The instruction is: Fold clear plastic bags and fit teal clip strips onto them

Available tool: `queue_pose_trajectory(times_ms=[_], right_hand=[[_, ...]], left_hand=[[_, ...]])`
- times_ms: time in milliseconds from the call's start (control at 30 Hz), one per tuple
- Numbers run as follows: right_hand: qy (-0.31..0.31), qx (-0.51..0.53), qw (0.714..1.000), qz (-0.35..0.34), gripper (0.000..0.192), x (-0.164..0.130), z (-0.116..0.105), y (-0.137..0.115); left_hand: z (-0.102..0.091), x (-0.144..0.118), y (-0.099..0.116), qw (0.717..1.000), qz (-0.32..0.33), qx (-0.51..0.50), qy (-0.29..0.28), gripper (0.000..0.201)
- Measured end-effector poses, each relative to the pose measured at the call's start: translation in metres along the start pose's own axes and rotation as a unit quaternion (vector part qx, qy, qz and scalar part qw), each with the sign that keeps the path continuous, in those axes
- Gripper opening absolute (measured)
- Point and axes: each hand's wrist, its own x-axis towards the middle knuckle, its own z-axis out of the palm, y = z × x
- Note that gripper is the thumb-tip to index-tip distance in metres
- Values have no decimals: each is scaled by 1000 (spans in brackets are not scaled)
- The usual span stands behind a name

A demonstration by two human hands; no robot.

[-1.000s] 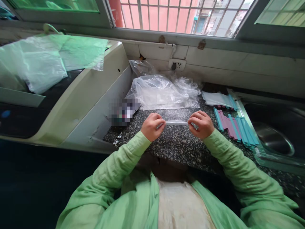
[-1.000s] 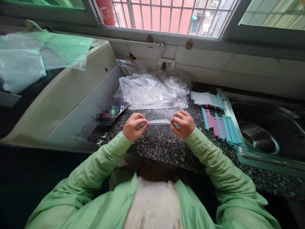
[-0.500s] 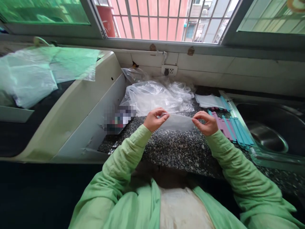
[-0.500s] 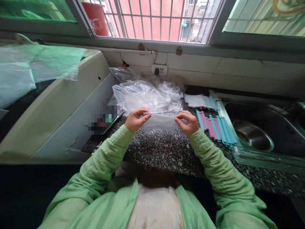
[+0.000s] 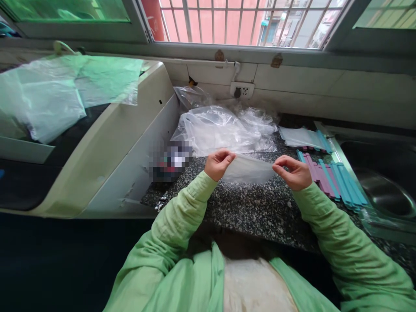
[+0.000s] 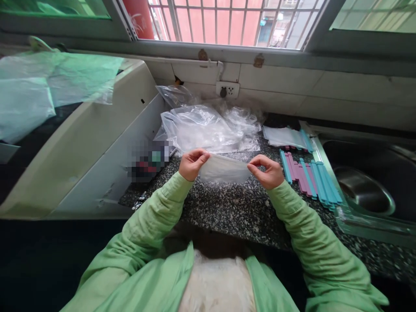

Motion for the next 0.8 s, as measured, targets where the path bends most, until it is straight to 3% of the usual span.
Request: queue_pose_trajectory(times_ms=[367, 633, 800], right_hand=[[-26, -6, 1000, 17, 26, 1, 3, -1], [-63, -27, 997, 29, 32, 2, -4, 2], [-73, -36, 997, 17, 30, 3, 6, -4]], left_hand=[[-2, -3, 7, 1000, 3, 6, -4, 34], [-2, -8, 8, 996, 33, 54, -59, 30], [-2, -11, 9, 991, 69, 83, -78, 27]])
